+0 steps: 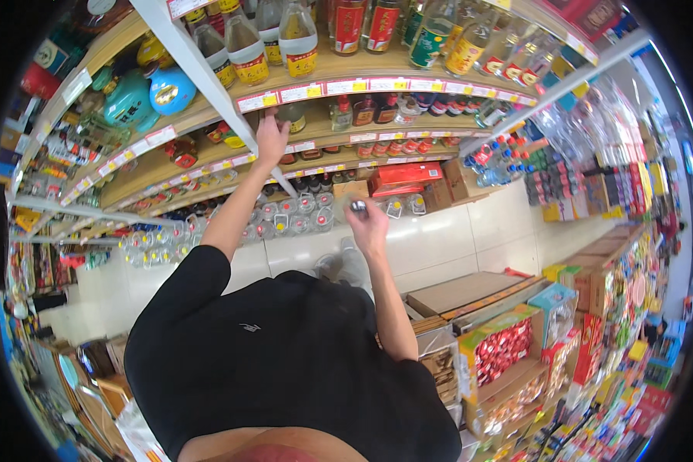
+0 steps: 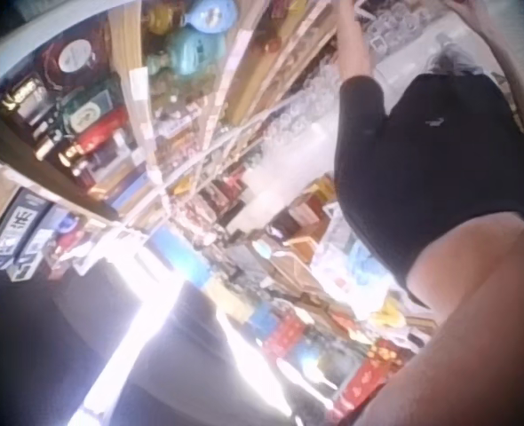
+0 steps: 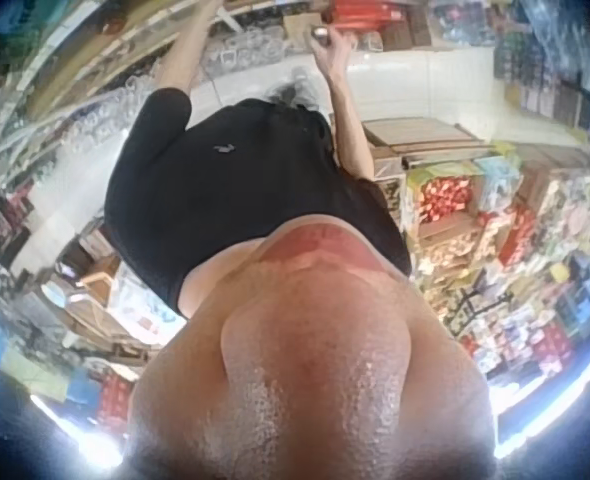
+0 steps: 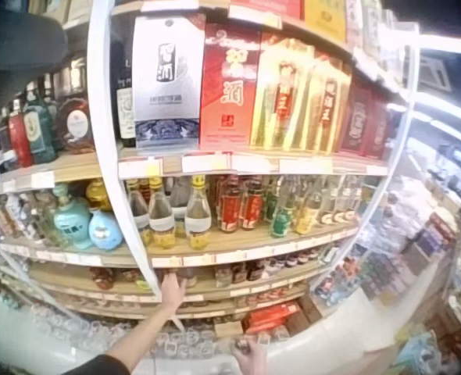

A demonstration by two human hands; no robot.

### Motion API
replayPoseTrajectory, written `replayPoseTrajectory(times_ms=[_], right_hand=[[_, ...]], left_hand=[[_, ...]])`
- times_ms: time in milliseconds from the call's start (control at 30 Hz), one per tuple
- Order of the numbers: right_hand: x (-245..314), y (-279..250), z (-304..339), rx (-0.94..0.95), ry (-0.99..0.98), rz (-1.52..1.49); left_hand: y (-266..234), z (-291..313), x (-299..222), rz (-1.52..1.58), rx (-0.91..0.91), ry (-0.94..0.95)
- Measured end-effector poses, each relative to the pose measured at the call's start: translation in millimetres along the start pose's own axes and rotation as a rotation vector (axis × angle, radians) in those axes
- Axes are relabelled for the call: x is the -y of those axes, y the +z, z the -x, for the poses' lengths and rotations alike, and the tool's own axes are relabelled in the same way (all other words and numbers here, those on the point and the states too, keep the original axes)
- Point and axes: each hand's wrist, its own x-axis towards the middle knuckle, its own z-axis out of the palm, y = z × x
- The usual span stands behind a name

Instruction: Organizing various bottled beverages and sauces on shelves in a grocery store.

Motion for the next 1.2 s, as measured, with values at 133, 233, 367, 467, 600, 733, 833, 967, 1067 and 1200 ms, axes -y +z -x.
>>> replayPoseTrajectory(times_ms=[133, 233, 367, 467, 600, 733, 833, 967, 1067, 1200], right_hand=[[36, 35, -85, 0.102, -0.070, 0.027], [48, 66, -136, 0.140, -0.162, 0.036], [54, 94, -196, 0.184, -0.378, 0.145], [38, 113, -234, 0.207, -0.432, 0.317], [30, 140, -259, 0.215, -0.416, 0.454], [37, 159, -269, 0.185, -0.462, 0.393], [14, 177, -286, 0.078, -0.577, 0.433], [-25, 189, -324, 0.356, -0.286, 0.466], [0, 193, -306, 0.294, -0.428, 0.596], [28, 184, -283, 0.373, 0.108, 0.033]], left_hand=[[-58, 119, -14, 0.040, 0.134, 0.115], [-96, 238, 3, -0.080, 0.491, -0.131], [-147, 390, -11, -0.072, 0.268, -0.698], [-167, 481, -37, -0.188, 0.159, -0.874], [-171, 554, -72, -0.252, -0.028, -1.068], [-152, 584, -92, -0.187, -0.043, -1.224], [-147, 572, -103, -0.098, -0.081, -1.261], [-152, 561, -101, -0.136, -0.143, -1.159], [-160, 567, -81, -0.133, -0.188, -1.234], [-177, 555, -47, -0.089, -0.224, -1.242]])
